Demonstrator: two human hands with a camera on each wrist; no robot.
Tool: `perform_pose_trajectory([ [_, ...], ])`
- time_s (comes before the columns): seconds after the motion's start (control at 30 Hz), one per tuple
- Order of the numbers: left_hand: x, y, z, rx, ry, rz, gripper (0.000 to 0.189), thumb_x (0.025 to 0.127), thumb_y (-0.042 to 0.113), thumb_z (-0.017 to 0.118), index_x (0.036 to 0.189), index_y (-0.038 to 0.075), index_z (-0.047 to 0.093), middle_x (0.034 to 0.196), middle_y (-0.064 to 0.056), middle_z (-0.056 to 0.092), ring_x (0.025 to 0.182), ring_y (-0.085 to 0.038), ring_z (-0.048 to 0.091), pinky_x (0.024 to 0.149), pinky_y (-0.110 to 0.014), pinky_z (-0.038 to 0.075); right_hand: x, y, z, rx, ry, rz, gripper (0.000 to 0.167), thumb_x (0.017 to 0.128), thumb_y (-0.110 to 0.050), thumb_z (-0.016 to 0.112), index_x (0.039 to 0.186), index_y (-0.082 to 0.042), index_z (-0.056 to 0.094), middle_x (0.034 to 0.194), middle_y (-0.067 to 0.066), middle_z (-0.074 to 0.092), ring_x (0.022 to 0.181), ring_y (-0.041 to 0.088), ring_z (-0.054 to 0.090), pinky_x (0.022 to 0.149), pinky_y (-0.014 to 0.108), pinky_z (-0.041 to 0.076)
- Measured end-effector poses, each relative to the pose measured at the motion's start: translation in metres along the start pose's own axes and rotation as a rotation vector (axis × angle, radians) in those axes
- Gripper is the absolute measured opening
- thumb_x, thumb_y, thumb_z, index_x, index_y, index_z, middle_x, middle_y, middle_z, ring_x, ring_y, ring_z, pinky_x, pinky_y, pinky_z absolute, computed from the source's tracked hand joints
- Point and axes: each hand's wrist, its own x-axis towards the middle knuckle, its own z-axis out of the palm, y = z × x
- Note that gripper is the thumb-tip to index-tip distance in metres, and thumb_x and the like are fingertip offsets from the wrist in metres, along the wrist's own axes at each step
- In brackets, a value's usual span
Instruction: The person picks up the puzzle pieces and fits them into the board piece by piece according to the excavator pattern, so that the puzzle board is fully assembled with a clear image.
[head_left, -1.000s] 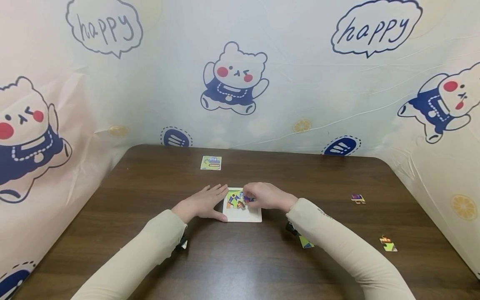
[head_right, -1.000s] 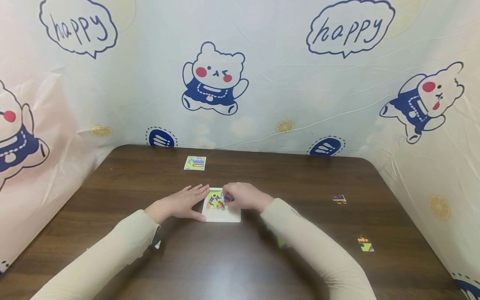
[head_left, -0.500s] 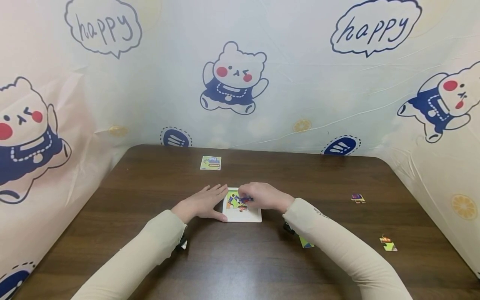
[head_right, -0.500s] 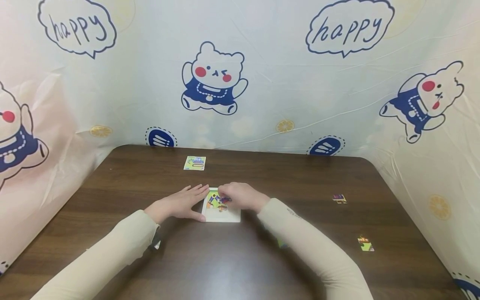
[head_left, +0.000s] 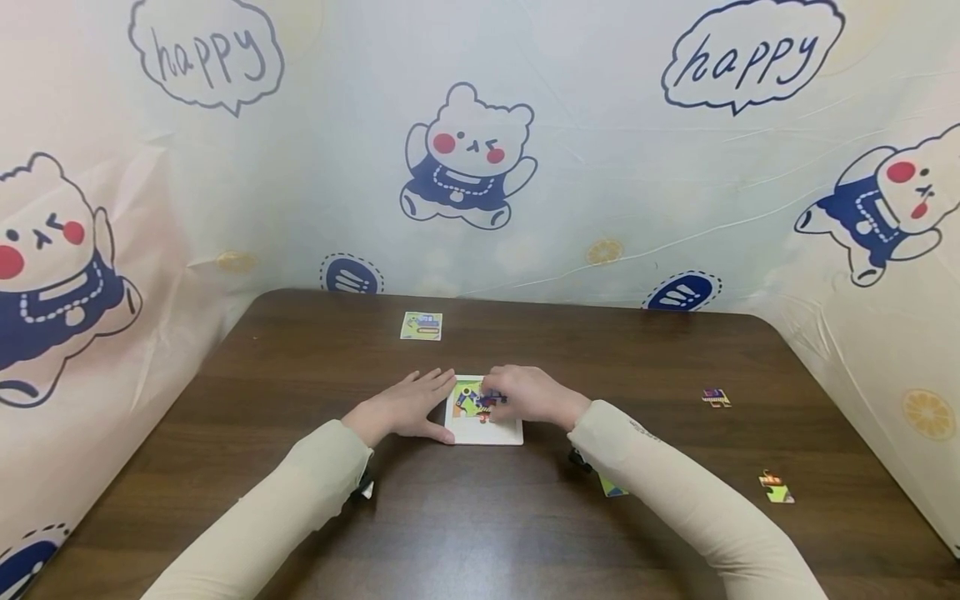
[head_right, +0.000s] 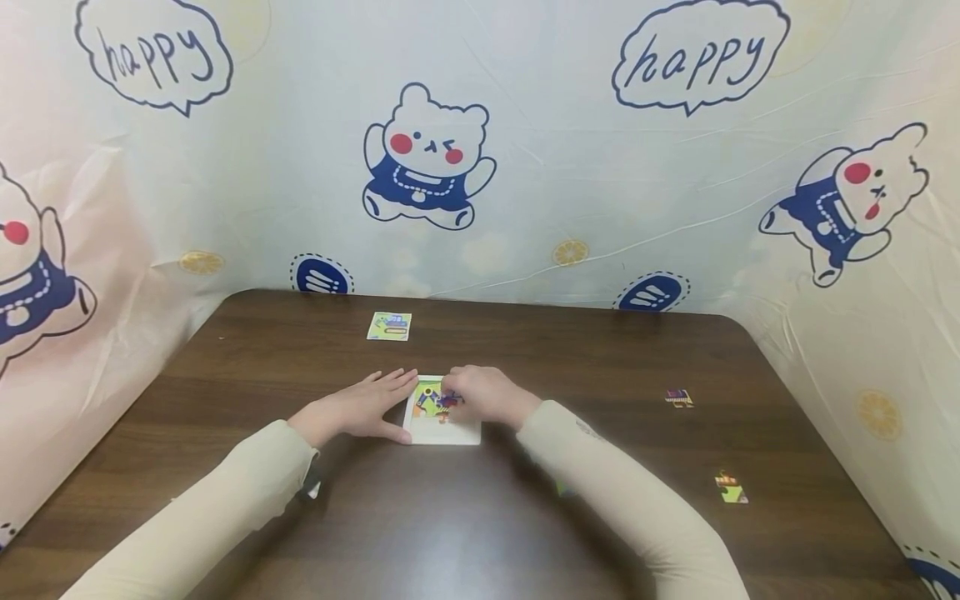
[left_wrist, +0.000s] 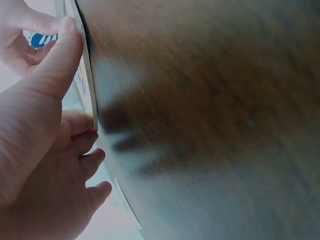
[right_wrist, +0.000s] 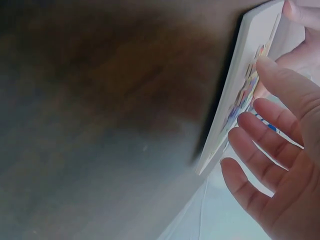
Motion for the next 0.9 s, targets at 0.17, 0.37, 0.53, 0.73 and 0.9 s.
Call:
perform_pose_trajectory([
  [0.17, -0.0015, 0.0009, -0.0015, -0.004, 0.004, 0.007, 0.094, 0.079, 0.055, 0.063, 0.144, 0.000, 0.023, 0.150, -0.015, 0.017, 0.137, -0.032, 0.012, 0.107, -0.050, 0.010, -0.0029, -0.0040, 0.0002, -0.022, -0.005, -0.032, 0.025, 0.081, -0.020, 0.072, 0.104, -0.013, 0.068, 0.097, 0.000, 0.062, 0.083, 0.011, 0.055, 0.075, 0.027, 0.048],
  [0.37, -0.0016, 0.0015, -0.0016, -0.001, 0.002, 0.010, 0.094, 0.079, 0.055, 0.062, 0.144, 0.000, 0.023, 0.150, -0.015, 0.017, 0.137, -0.032, 0.012, 0.107, -0.050, 0.010, -0.0036, -0.0050, 0.0003, -0.031, -0.007, -0.033, 0.025, 0.081, -0.016, 0.072, 0.106, -0.013, 0.070, 0.104, 0.001, 0.064, 0.091, 0.013, 0.058, 0.080, 0.029, 0.048],
  [0.53, -0.0012, 0.0008, -0.0008, -0.001, 0.002, 0.008, 0.094, 0.079, 0.055, 0.062, 0.144, 0.000, 0.023, 0.150, -0.014, 0.017, 0.137, -0.031, 0.012, 0.107, -0.050, 0.010, -0.0024, -0.0046, 0.0009, -0.034, -0.003, -0.029, 0.024, 0.081, -0.015, 0.072, 0.105, -0.014, 0.071, 0.105, 0.000, 0.065, 0.091, 0.012, 0.059, 0.079, 0.029, 0.048],
  [0.73, -0.0008, 0.0000, -0.0001, -0.004, 0.009, 0.012, 0.094, 0.079, 0.055, 0.063, 0.144, 0.000, 0.023, 0.150, -0.015, 0.017, 0.137, -0.032, 0.012, 0.107, -0.050, 0.010, -0.0015, -0.0061, 0.0013, -0.016, -0.002, -0.019, 0.022, 0.081, -0.014, 0.072, 0.103, -0.013, 0.072, 0.104, 0.000, 0.065, 0.090, 0.011, 0.059, 0.079, 0.029, 0.049],
  [0.9, -0.0003, -0.0007, 0.0005, -0.007, 0.008, 0.009, 0.095, 0.078, 0.056, 0.062, 0.144, 0.000, 0.023, 0.150, -0.014, 0.017, 0.137, -0.031, 0.012, 0.108, -0.050, 0.010, -0.0024, -0.0063, 0.0003, 0.004, -0.008, -0.020, 0.022, 0.081, -0.014, 0.072, 0.103, -0.012, 0.072, 0.103, 0.001, 0.064, 0.088, 0.011, 0.058, 0.078, 0.029, 0.049],
])
